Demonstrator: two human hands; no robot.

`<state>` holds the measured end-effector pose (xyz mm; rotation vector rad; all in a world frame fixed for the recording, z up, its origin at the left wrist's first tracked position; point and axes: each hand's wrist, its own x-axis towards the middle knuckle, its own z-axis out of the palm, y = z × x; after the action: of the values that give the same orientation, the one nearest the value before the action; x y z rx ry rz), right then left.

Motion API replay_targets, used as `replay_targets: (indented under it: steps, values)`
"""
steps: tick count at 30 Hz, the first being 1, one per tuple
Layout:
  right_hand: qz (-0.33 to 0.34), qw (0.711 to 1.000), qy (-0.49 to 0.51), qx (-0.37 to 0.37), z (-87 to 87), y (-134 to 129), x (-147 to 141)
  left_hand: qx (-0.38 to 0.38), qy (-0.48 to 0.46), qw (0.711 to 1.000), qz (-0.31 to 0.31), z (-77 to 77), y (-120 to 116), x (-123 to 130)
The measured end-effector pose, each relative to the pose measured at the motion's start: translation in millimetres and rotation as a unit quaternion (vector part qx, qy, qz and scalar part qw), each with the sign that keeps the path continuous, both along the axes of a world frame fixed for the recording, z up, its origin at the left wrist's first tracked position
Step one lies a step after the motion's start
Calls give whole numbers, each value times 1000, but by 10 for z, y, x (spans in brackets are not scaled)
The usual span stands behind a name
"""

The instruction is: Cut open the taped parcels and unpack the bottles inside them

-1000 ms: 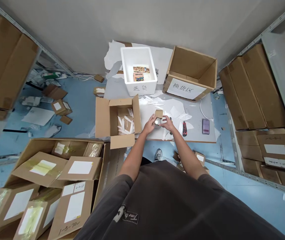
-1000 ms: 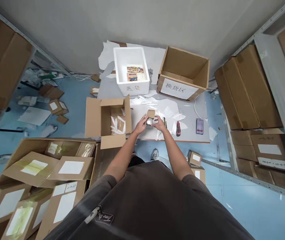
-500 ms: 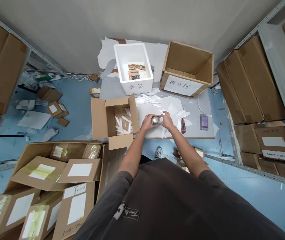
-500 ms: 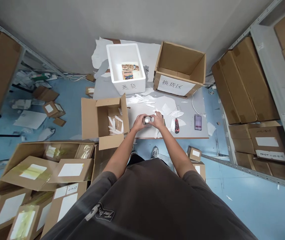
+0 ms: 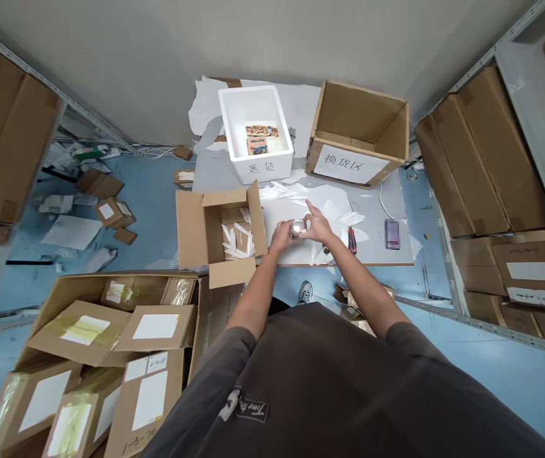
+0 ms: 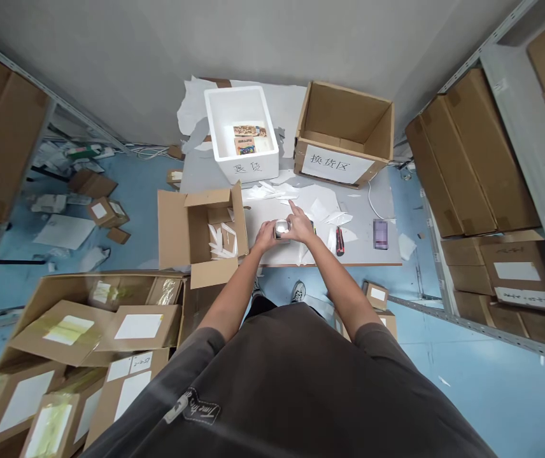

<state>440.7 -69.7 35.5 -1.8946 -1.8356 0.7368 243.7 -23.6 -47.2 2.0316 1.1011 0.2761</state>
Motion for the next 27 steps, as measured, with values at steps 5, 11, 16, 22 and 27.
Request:
replay_targets:
  steps: [5,11,16,22,27]
  values:
    - [-6,998,61,18,521,82,193,-9,6,1000,18,25,-16,29]
    - [11,991,128,21,1333,231,434,-8,-30,998,48,359,-75,8]
    - [28,978,206,36,1880,369,605,52,-185,980,47,960,-230,-48]
    - [16,962,262,75,2322,430,593,-6,-276,961,9,1619,-296,-172]
    - [-9,964,249,89,2465,430,392,-13,-278,960,29,1884,-277,-148]
